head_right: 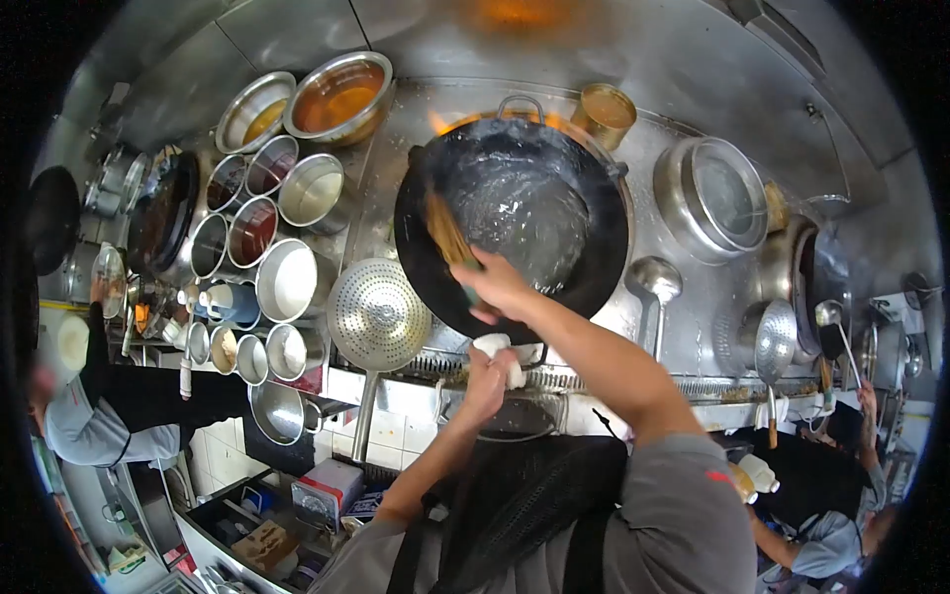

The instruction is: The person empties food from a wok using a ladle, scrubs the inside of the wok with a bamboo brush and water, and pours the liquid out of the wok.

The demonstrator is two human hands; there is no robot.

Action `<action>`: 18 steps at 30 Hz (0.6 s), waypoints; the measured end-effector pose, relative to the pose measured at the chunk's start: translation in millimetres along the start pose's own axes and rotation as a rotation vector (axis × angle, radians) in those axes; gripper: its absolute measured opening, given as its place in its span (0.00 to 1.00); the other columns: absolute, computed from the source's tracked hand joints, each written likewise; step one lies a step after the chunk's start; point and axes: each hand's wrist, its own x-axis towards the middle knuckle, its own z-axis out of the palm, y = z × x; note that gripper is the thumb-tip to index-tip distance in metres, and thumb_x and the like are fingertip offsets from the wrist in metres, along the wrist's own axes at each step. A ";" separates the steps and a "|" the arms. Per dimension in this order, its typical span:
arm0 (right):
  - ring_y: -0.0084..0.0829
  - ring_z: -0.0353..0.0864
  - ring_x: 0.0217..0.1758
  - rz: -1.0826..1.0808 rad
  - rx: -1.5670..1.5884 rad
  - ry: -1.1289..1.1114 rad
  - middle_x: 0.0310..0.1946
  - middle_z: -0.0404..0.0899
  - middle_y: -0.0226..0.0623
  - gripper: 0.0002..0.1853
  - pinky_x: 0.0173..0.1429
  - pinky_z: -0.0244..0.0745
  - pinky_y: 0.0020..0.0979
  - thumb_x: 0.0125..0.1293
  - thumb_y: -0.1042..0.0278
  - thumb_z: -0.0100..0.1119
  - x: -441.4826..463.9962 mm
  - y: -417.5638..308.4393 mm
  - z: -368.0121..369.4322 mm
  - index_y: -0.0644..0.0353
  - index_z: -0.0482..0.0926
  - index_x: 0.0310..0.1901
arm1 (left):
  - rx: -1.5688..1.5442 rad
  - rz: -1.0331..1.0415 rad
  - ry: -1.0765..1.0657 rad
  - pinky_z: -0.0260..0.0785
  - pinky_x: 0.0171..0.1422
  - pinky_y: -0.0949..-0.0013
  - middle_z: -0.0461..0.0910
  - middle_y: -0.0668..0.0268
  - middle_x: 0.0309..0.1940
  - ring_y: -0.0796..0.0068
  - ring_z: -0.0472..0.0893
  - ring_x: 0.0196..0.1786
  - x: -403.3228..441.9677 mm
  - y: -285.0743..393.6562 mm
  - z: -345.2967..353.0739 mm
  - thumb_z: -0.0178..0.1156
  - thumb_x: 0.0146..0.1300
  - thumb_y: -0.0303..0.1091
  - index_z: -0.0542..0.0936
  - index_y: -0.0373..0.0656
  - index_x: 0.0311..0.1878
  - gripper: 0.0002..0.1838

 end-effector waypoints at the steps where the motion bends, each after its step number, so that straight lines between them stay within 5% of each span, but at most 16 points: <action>1: 0.37 0.85 0.28 -0.065 -0.319 -0.035 0.37 0.85 0.45 0.41 0.35 0.82 0.40 0.68 0.45 0.68 -26.4 11.2 -21.8 0.45 0.65 0.80 | -0.052 0.004 -0.019 0.77 0.42 0.70 0.78 0.66 0.45 0.76 0.80 0.43 -1.9 5.6 2.6 0.60 0.69 0.25 0.69 0.40 0.56 0.15; 2: 0.41 0.89 0.37 -0.039 -0.672 -0.141 0.45 0.88 0.49 0.42 0.50 0.82 0.39 0.65 0.38 0.68 -61.9 -2.0 -50.8 0.43 0.69 0.78 | -0.096 0.004 0.008 0.78 0.43 0.69 0.79 0.67 0.44 0.76 0.80 0.42 0.9 0.8 1.0 0.60 0.68 0.24 0.71 0.40 0.54 0.14; 3: 0.45 0.89 0.50 0.209 -0.828 -0.209 0.54 0.86 0.52 0.42 0.60 0.81 0.41 0.64 0.35 0.66 -93.5 -21.9 -73.6 0.41 0.71 0.77 | -0.099 -0.004 -0.007 0.78 0.44 0.68 0.79 0.66 0.45 0.75 0.81 0.43 3.7 -7.3 -3.6 0.60 0.68 0.24 0.72 0.40 0.54 0.14; 5: 0.48 0.84 0.65 0.037 -1.150 -0.116 0.62 0.83 0.55 0.37 0.71 0.76 0.42 0.66 0.41 0.66 -100.4 39.3 -169.4 0.38 0.72 0.76 | -0.142 -0.020 -0.036 0.79 0.45 0.66 0.80 0.66 0.46 0.74 0.82 0.45 7.7 -7.7 -7.3 0.60 0.67 0.23 0.74 0.40 0.55 0.14; 7: 0.55 0.87 0.56 0.195 -1.354 0.176 0.57 0.85 0.52 0.38 0.62 0.81 0.51 0.67 0.43 0.66 -81.8 12.5 -205.4 0.37 0.67 0.78 | -0.221 -0.044 -0.066 0.80 0.47 0.65 0.81 0.65 0.46 0.73 0.83 0.46 3.5 6.0 -3.5 0.59 0.66 0.23 0.75 0.40 0.55 0.14; 10: 0.56 0.88 0.50 -0.126 -1.216 0.365 0.45 0.88 0.57 0.34 0.60 0.82 0.54 0.68 0.45 0.63 9.9 5.6 -177.6 0.42 0.70 0.74 | -0.219 -0.216 -0.128 0.81 0.48 0.64 0.81 0.64 0.47 0.70 0.84 0.48 4.2 9.4 -12.5 0.59 0.66 0.22 0.75 0.39 0.56 0.15; 12: 0.60 0.86 0.55 0.092 -0.827 0.320 0.48 0.87 0.59 0.32 0.62 0.81 0.53 0.69 0.47 0.62 34.0 -17.6 -108.9 0.45 0.70 0.72 | -0.204 -0.186 -0.107 0.81 0.48 0.63 0.82 0.63 0.47 0.69 0.85 0.48 5.6 9.8 -10.1 0.59 0.66 0.22 0.75 0.38 0.55 0.14; 15: 0.62 0.84 0.57 -0.206 -0.879 0.395 0.51 0.85 0.62 0.36 0.65 0.79 0.54 0.70 0.48 0.61 43.6 36.3 -56.9 0.47 0.64 0.77 | -0.207 -0.176 -0.056 0.81 0.49 0.64 0.83 0.64 0.46 0.70 0.85 0.48 3.8 0.1 -11.9 0.59 0.67 0.22 0.76 0.38 0.53 0.12; 18: 0.61 0.86 0.54 -0.021 -1.071 0.175 0.47 0.87 0.60 0.38 0.63 0.80 0.57 0.69 0.49 0.63 -43.8 5.8 -52.9 0.47 0.63 0.78 | -0.220 -0.120 -0.085 0.81 0.51 0.64 0.84 0.64 0.44 0.70 0.86 0.47 5.5 -2.6 -12.4 0.58 0.68 0.22 0.78 0.38 0.51 0.10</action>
